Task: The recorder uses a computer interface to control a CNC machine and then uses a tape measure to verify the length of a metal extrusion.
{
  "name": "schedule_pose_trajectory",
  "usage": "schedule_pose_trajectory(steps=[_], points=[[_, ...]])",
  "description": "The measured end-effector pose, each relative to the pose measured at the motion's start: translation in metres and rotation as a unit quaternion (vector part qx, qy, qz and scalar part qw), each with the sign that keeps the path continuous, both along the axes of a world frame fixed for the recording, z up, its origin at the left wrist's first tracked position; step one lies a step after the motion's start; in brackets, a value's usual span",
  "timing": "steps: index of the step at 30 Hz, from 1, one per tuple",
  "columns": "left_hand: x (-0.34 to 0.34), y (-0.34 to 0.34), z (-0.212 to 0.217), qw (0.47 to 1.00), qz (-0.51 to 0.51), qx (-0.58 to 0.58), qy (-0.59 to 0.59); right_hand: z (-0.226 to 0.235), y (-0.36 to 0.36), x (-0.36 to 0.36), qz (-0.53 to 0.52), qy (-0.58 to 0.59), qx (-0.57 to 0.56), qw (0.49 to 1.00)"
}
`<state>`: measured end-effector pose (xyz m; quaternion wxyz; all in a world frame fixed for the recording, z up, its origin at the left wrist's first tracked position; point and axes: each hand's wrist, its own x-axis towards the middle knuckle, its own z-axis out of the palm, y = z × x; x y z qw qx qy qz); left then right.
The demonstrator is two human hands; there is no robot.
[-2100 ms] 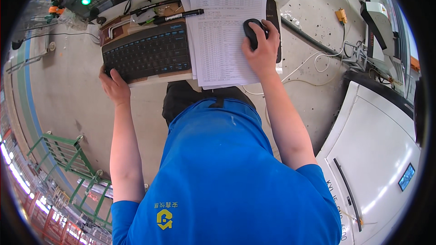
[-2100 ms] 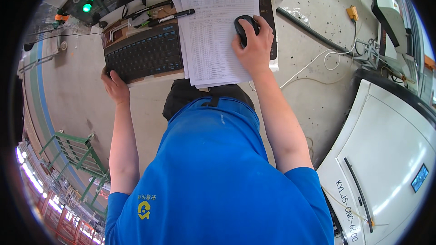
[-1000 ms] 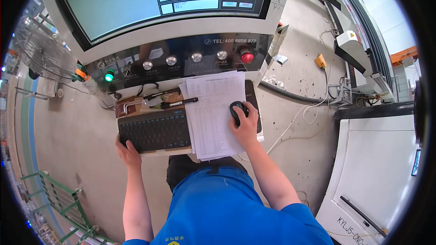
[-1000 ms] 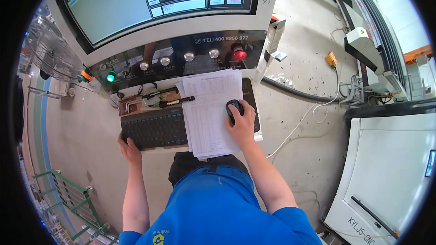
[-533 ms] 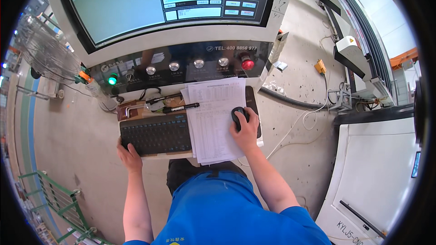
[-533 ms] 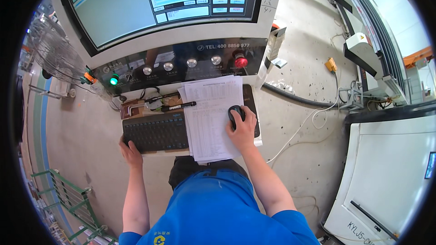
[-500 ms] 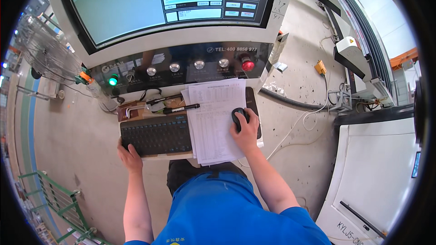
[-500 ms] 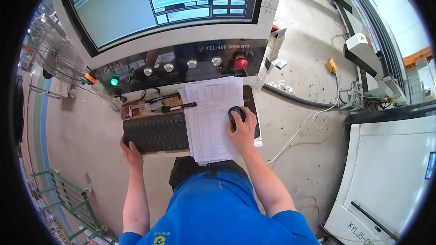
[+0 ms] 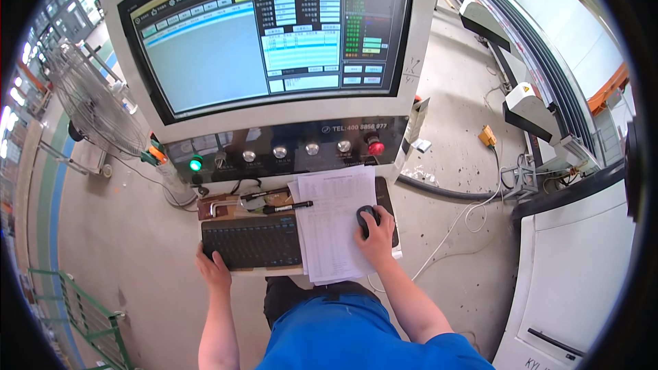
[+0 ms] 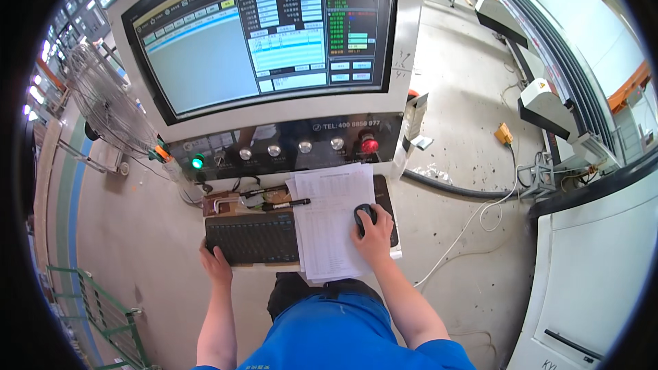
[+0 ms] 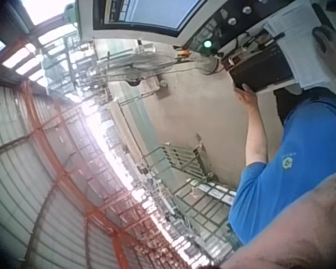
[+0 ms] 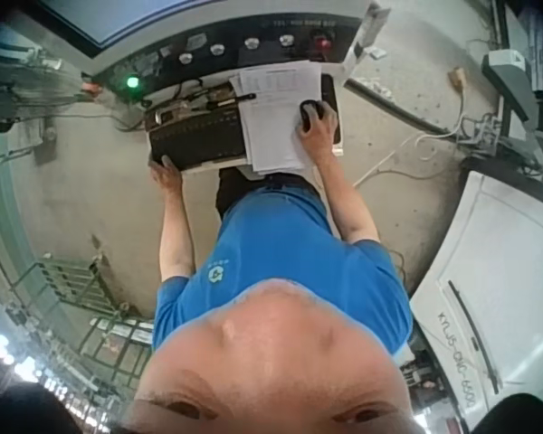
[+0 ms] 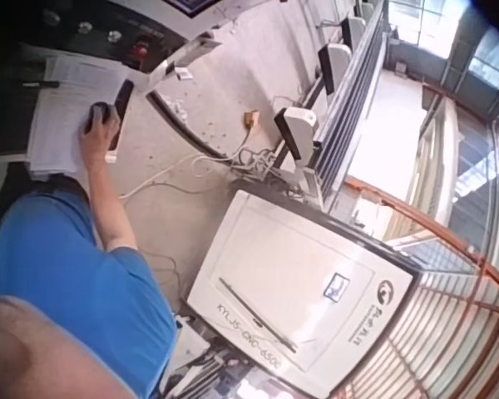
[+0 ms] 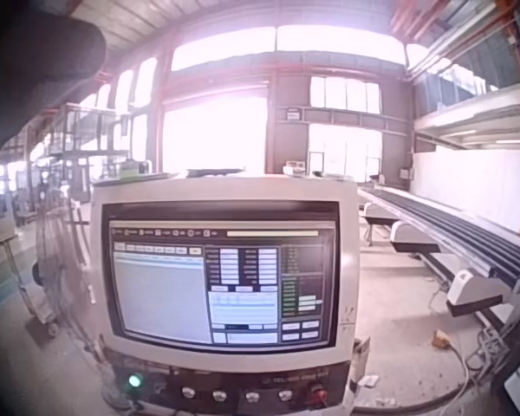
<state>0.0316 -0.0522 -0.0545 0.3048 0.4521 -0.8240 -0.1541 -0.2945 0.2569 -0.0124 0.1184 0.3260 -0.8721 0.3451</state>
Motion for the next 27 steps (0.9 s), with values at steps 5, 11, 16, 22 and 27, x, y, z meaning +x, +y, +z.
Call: schedule_pose_trajectory(steps=[5, 11, 16, 22, 27], points=[[0.002, 0.003, 0.000, 1.000, 0.012, 0.011, -0.026, 0.003, 0.001, 0.002, 0.001, -0.002, -0.002, 1.000], [0.001, 0.006, 0.003, 0.999, 0.015, 0.027, -0.039, 0.005, 0.004, 0.006, -0.002, -0.016, -0.002, 1.000], [0.001, 0.008, 0.007, 0.999, 0.013, -0.024, -0.031, 0.007, 0.005, 0.008, 0.003, -0.017, 0.000, 1.000], [-0.135, 0.077, 0.114, 0.966, -0.191, -0.102, -0.139, 0.007, 0.004, 0.000, -0.006, -0.012, 0.001, 1.000], [-0.305, 0.136, 0.129, 0.912, -0.370, 0.171, -0.036, 0.008, 0.001, 0.001, -0.001, -0.020, -0.018, 1.000]])
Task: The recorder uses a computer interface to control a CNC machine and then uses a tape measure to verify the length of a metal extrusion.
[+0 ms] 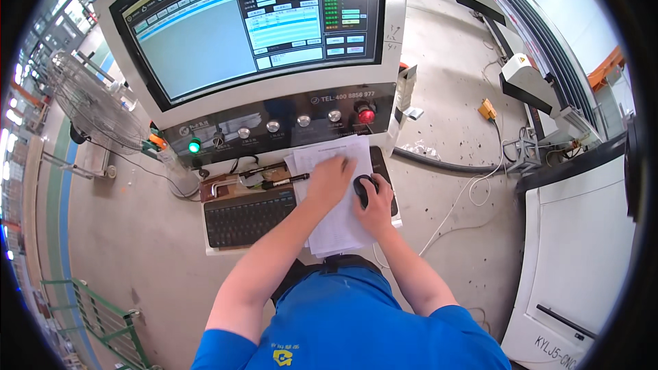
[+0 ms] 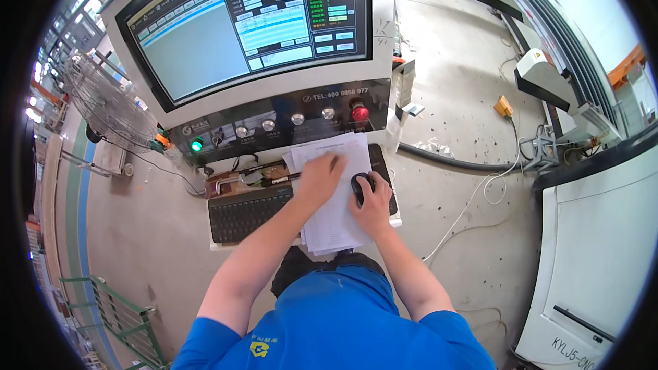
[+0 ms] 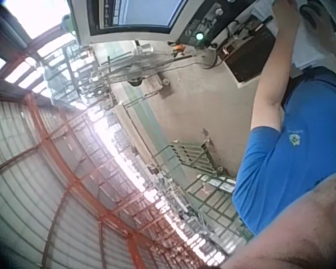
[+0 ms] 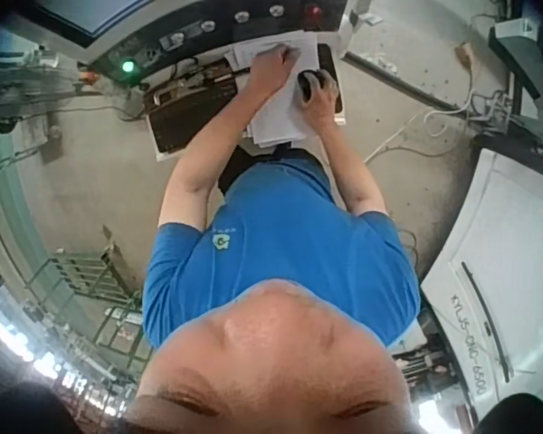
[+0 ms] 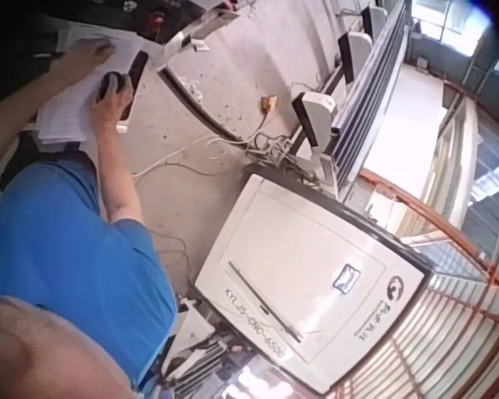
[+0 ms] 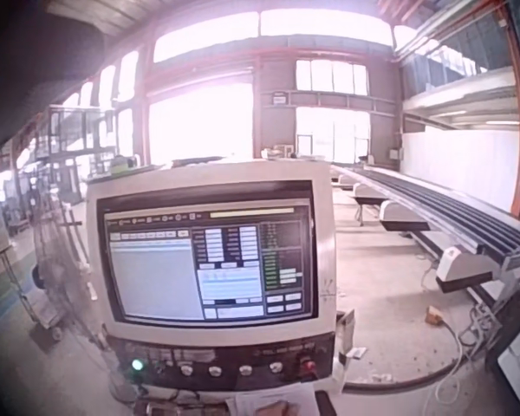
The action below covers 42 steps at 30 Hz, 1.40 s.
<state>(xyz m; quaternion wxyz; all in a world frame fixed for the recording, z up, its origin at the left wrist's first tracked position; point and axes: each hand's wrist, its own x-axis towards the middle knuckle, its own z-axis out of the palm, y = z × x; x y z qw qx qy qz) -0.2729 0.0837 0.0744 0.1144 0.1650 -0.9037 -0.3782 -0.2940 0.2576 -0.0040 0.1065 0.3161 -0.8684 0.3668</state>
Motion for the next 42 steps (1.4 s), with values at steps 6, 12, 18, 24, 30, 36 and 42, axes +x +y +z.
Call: schedule_pose_trajectory(steps=[6, 12, 18, 24, 30, 36, 42], points=[[-0.118, 0.031, 0.014, 0.822, 0.099, 0.560, -0.030, -0.013, 0.007, 0.000, -0.009, -0.004, -0.019, 1.000], [-0.134, 0.036, 0.013, 0.756, 0.137, 0.640, 0.013, -0.013, 0.011, 0.002, -0.008, -0.013, -0.024, 1.000], [-0.120, 0.033, 0.022, 0.710, 0.158, 0.683, -0.058, -0.012, 0.012, 0.002, -0.008, -0.023, -0.025, 0.999], [-0.125, 0.023, 0.010, 0.640, 0.166, 0.750, 0.022, -0.010, 0.008, 0.001, 0.000, -0.013, -0.035, 0.999], [-0.129, 0.032, 0.021, 0.743, 0.217, 0.632, -0.032, -0.008, 0.009, 0.001, -0.001, -0.001, -0.020, 1.000], [-0.133, 0.023, 0.030, 0.742, 0.195, 0.641, -0.033, -0.008, 0.009, 0.000, 0.007, 0.004, -0.022, 1.000], [-0.128, 0.032, 0.033, 0.891, 0.240, 0.372, -0.101, -0.015, 0.012, 0.003, 0.012, 0.003, -0.015, 1.000]])
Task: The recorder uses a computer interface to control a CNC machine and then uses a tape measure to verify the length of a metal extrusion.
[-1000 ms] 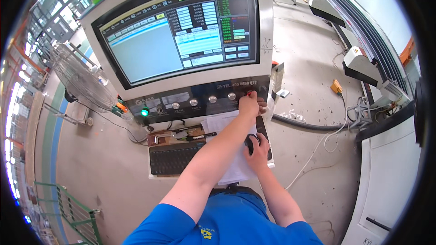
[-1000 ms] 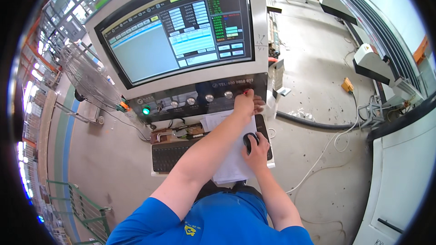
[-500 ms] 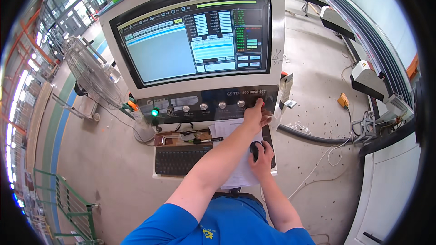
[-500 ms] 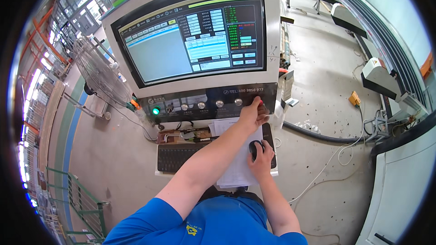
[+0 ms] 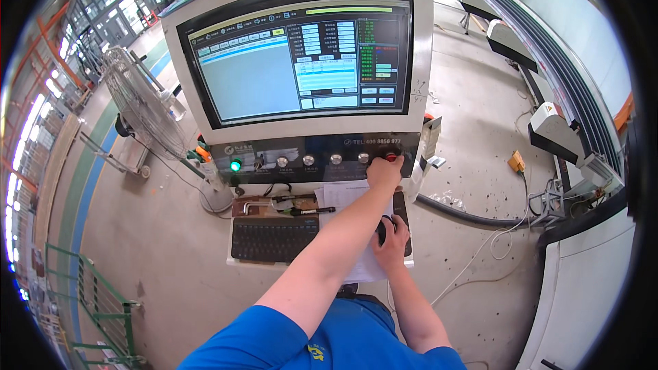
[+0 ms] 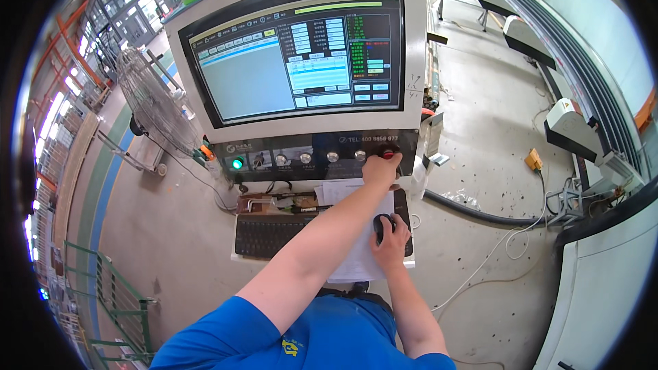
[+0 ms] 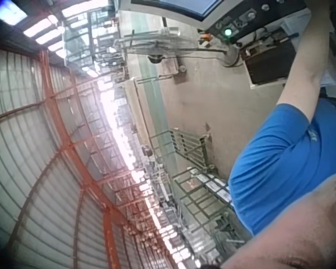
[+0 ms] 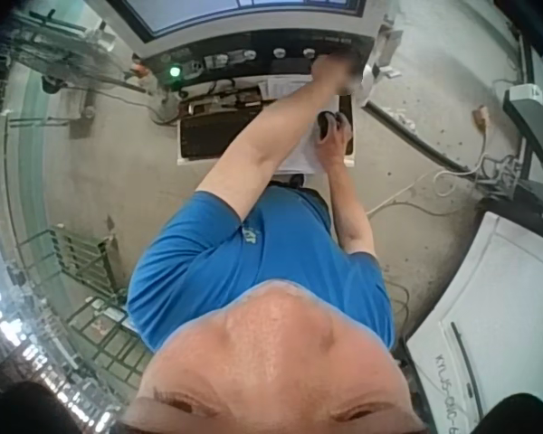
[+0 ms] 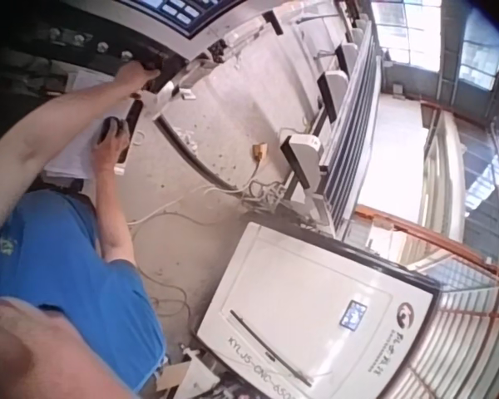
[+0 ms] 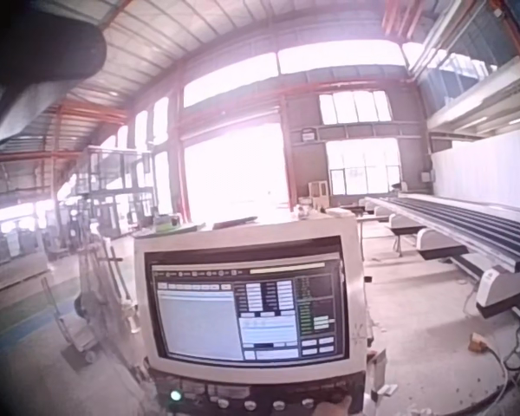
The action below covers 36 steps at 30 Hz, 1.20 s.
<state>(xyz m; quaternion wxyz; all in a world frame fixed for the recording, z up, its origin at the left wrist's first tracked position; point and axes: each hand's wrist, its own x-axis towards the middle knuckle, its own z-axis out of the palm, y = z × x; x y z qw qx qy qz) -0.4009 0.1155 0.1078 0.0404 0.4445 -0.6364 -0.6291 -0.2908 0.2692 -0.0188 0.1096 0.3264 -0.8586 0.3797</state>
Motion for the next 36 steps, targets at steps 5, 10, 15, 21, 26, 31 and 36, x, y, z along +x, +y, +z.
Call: schedule_pose_trajectory(steps=[5, 10, 15, 21, 26, 31, 36], points=[[0.009, 0.004, 0.000, 0.930, -0.065, -0.358, -0.056, 0.000, -0.001, -0.002, -0.007, -0.005, -0.001, 1.000], [0.009, 0.001, -0.002, 0.930, -0.077, -0.353, -0.069, 0.002, -0.002, -0.002, -0.014, 0.003, 0.007, 1.000], [0.040, -0.011, 0.009, 0.969, -0.146, -0.196, -0.019, 0.002, -0.003, -0.004, -0.012, 0.019, -0.001, 1.000], [0.181, -0.044, 0.006, 0.968, -0.127, -0.208, 0.064, 0.007, -0.004, -0.003, -0.009, 0.019, 0.004, 1.000], [0.310, -0.110, -0.025, 0.920, 0.043, -0.389, 0.023, 0.012, -0.003, -0.003, -0.004, 0.003, 0.013, 1.000], [0.419, -0.171, -0.082, 0.869, 0.255, -0.421, -0.054, 0.013, -0.008, -0.001, -0.001, 0.019, 0.031, 0.999], [0.456, -0.181, -0.133, 0.874, 0.290, -0.334, -0.201, 0.010, -0.006, -0.002, 0.031, 0.027, 0.038, 0.998]])
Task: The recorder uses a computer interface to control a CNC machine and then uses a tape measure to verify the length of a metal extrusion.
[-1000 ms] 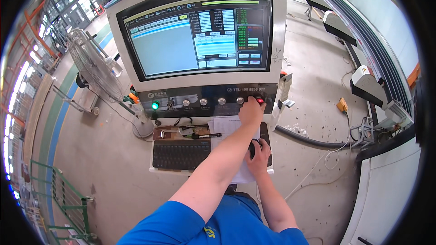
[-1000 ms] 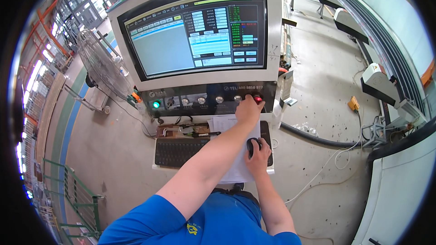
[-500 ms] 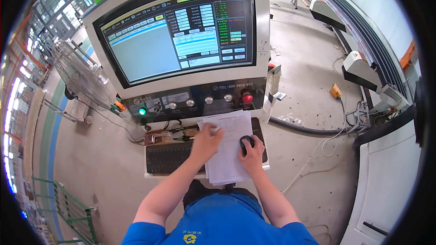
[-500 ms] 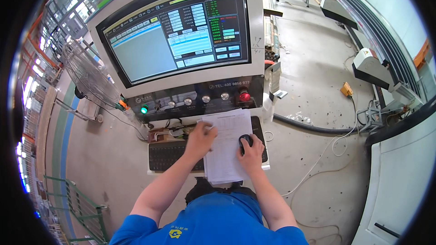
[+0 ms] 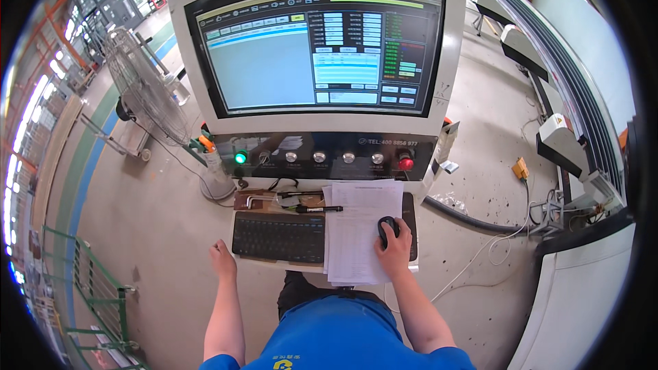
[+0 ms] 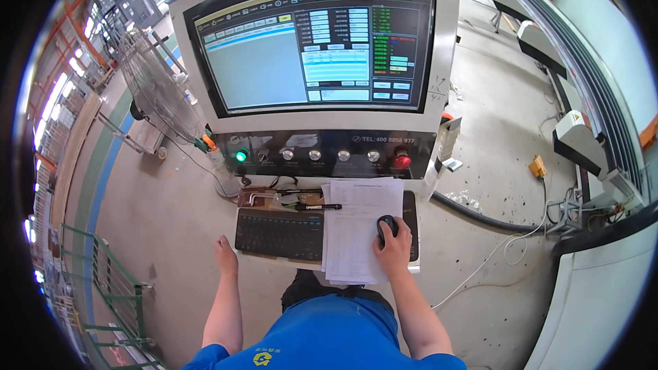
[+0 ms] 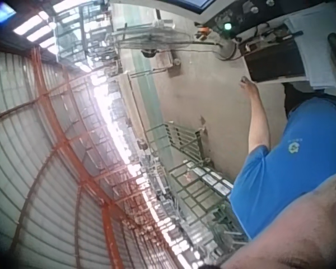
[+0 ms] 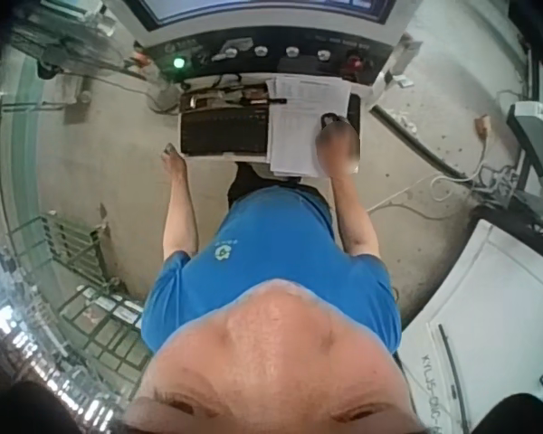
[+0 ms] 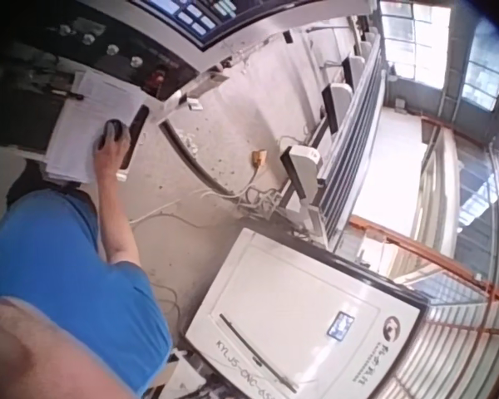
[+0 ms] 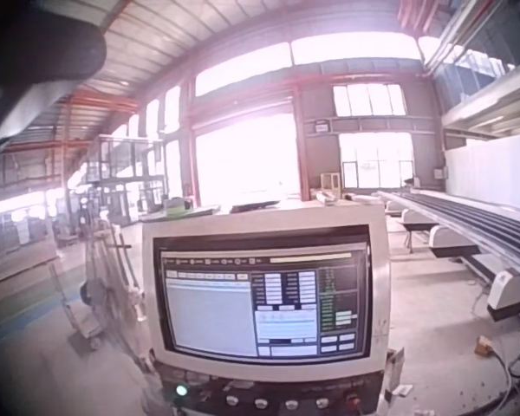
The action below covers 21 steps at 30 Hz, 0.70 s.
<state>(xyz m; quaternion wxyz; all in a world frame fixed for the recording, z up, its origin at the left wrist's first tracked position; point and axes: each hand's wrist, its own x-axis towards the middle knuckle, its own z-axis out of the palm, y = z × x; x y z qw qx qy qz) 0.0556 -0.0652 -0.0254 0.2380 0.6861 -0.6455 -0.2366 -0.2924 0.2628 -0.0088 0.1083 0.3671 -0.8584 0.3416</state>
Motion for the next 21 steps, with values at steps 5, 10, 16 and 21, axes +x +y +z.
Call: schedule_pose_trajectory(steps=[5, 10, 16, 21], points=[[0.009, 0.005, -0.054, 0.992, -0.017, 0.044, 0.114, 0.000, -0.004, 0.002, 0.015, -0.026, -0.011, 0.999], [0.009, 0.012, -0.064, 0.992, -0.015, 0.040, 0.116, 0.001, -0.004, 0.001, 0.020, -0.034, -0.009, 0.999], [0.006, 0.011, -0.064, 0.992, -0.011, 0.029, 0.126, -0.002, -0.002, 0.002, 0.023, -0.032, -0.011, 0.999], [0.005, 0.013, -0.065, 0.993, 0.004, 0.034, 0.110, -0.001, -0.003, 0.002, 0.025, -0.041, -0.008, 0.999]])
